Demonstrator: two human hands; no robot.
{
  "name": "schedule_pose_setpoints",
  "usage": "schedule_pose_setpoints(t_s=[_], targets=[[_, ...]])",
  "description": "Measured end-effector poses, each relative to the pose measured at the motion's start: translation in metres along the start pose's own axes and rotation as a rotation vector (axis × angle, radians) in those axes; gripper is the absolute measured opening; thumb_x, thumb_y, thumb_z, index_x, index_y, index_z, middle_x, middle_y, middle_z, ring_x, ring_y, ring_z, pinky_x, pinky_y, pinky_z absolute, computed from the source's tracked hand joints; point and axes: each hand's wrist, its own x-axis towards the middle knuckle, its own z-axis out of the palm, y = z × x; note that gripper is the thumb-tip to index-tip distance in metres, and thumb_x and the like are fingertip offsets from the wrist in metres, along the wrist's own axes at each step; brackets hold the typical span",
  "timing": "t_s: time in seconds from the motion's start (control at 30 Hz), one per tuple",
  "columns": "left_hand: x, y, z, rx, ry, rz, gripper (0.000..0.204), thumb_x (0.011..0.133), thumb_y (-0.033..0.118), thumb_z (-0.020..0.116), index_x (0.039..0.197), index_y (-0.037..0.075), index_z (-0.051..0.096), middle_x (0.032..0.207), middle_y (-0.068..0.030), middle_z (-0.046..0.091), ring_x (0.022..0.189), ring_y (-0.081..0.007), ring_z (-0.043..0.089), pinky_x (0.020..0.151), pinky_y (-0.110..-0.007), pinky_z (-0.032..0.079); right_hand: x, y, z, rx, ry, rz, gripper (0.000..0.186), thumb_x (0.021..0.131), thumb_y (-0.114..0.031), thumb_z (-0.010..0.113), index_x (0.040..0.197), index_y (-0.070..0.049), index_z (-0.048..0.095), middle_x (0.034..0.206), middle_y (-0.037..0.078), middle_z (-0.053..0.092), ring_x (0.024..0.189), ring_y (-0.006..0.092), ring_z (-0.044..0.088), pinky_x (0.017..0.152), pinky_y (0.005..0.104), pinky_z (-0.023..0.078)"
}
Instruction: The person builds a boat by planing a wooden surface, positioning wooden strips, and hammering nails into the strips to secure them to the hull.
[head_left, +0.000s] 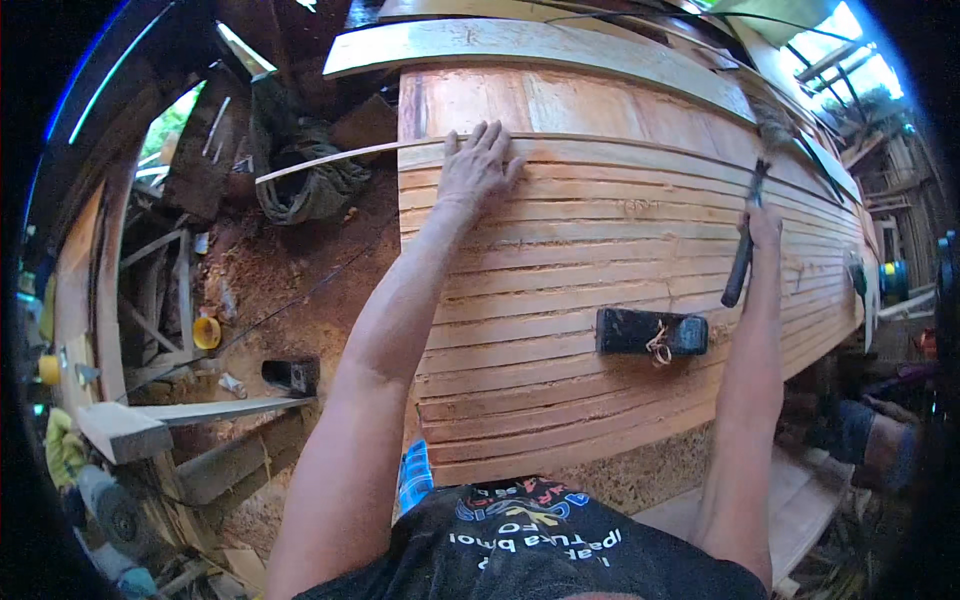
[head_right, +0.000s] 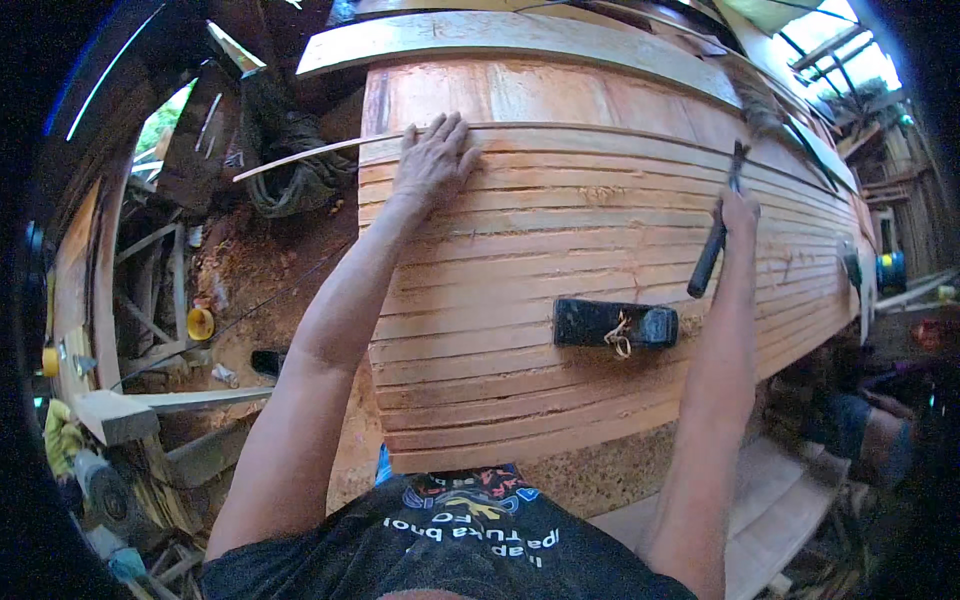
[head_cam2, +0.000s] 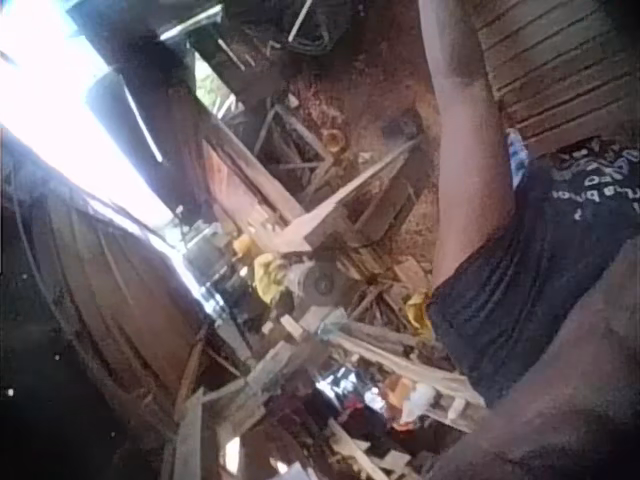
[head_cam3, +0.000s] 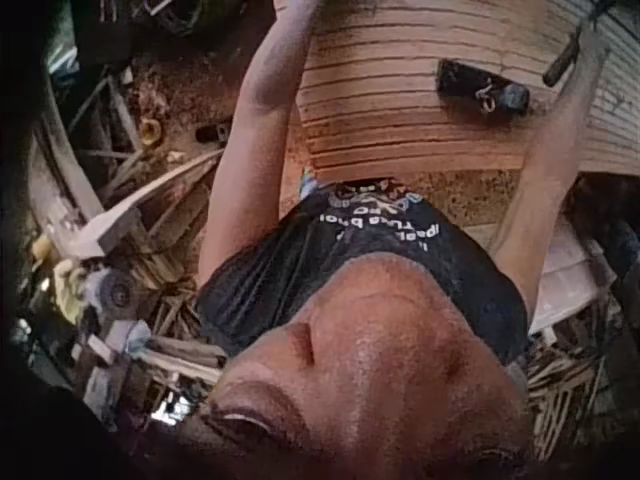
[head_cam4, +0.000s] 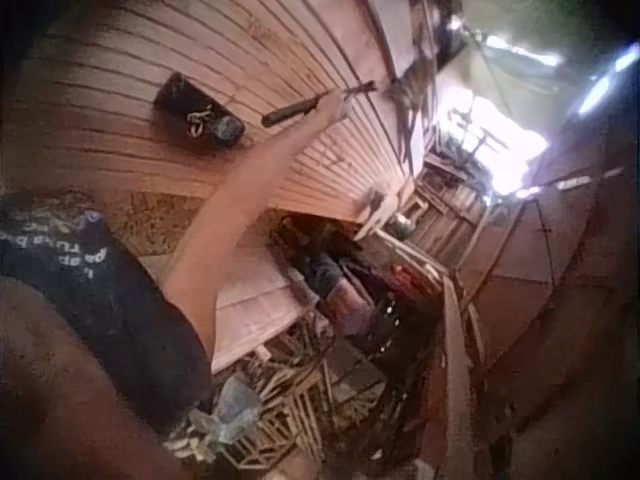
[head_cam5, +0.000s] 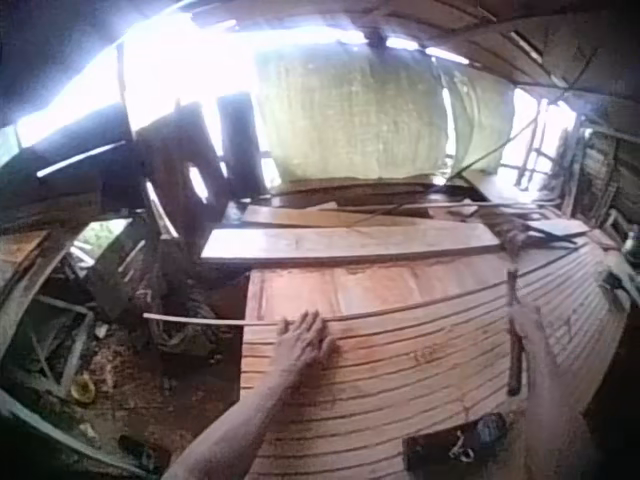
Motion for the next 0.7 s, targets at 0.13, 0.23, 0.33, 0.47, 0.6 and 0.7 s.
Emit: schedule_pose_setpoints(t_s=[0.13, 0.23, 0.33, 0.47, 0.6, 0.7], targets=[[-0.001, -0.009, 0.006, 0.017, 0.024, 0.008, 0.058, 0.095, 0.047, 0.037, 0.138, 0.008, 0.041, 0.149, -0.0094, 0.035, 0.138, -0.0235, 0.031, 0.111, -0.056, 0.018, -0.094, -0.133, 0.054, 0.313, -0.289, 0.033, 0.029, 0.087, -0.022, 0.057, 0.11, -0.006, 0.053, 0.068, 0.006, 0.058, 0.05, 0.0129, 0.054, 0.046, 0.0281, 0.048], [0.003, -0.001, 0.01, -0.025, 0.009, 0.029, 0.058, 0.095, 0.047, 0.037, 0.138, 0.007, 0.041, 0.149, -0.0096, 0.035, 0.138, -0.0235, 0.031, 0.11, -0.056, 0.018, -0.129, -0.166, 0.098, 0.139, -0.432, -0.066, 0.042, 0.093, -0.028, 0.052, 0.13, -0.008, 0.045, 0.072, 0.005, 0.057, 0.051, 0.0091, 0.053, 0.043, 0.0251, 0.047], [0.001, -0.002, 0.007, -0.033, -0.005, 0.028, 0.058, 0.095, 0.046, 0.038, 0.138, 0.007, 0.041, 0.148, -0.0101, 0.036, 0.138, -0.0237, 0.031, 0.11, -0.056, 0.019, -0.173, -0.21, 0.138, 0.106, -0.44, -0.128, 0.042, 0.095, -0.023, 0.048, 0.135, -0.014, 0.042, 0.064, 0.003, 0.054, 0.048, 0.0113, 0.052, 0.042, 0.0269, 0.047], [0.003, -0.004, 0.011, -0.047, 0.015, 0.03, 0.061, 0.093, 0.048, 0.04, 0.139, 0.007, 0.041, 0.147, -0.01, 0.038, 0.138, -0.0232, 0.033, 0.11, -0.057, 0.019, -0.188, -0.215, 0.175, -0.197, -0.36, -0.38, 0.052, 0.094, -0.03, 0.045, 0.14, -0.01, 0.035, 0.097, 0.029, 0.062, 0.08, 0.0453, 0.062, 0.071, 0.0536, 0.049], [0.0, -0.013, 0.013, -0.069, 0.024, 0.025, 0.064, 0.092, 0.051, 0.041, 0.138, 0.007, 0.043, 0.147, -0.0098, 0.039, 0.137, -0.0236, 0.034, 0.109, -0.059, 0.019, -0.208, -0.239, 0.179, -0.228, -0.332, -0.382, 0.053, 0.093, -0.031, 0.046, 0.14, -0.01, 0.034, 0.093, 0.031, 0.062, 0.089, 0.0482, 0.06, 0.079, 0.0564, 0.045], [0.003, -0.002, 0.008, -0.1, 0.007, 0.052, 0.063, 0.092, 0.05, 0.041, 0.137, 0.006, 0.043, 0.147, -0.0105, 0.038, 0.138, -0.0242, 0.033, 0.109, -0.059, 0.018, -0.206, -0.225, 0.183, -0.28, -0.248, -0.408, 0.053, 0.093, -0.03, 0.047, 0.14, -0.01, 0.034, 0.091, 0.03, 0.062, 0.088, 0.0478, 0.06, 0.079, 0.0564, 0.045]])
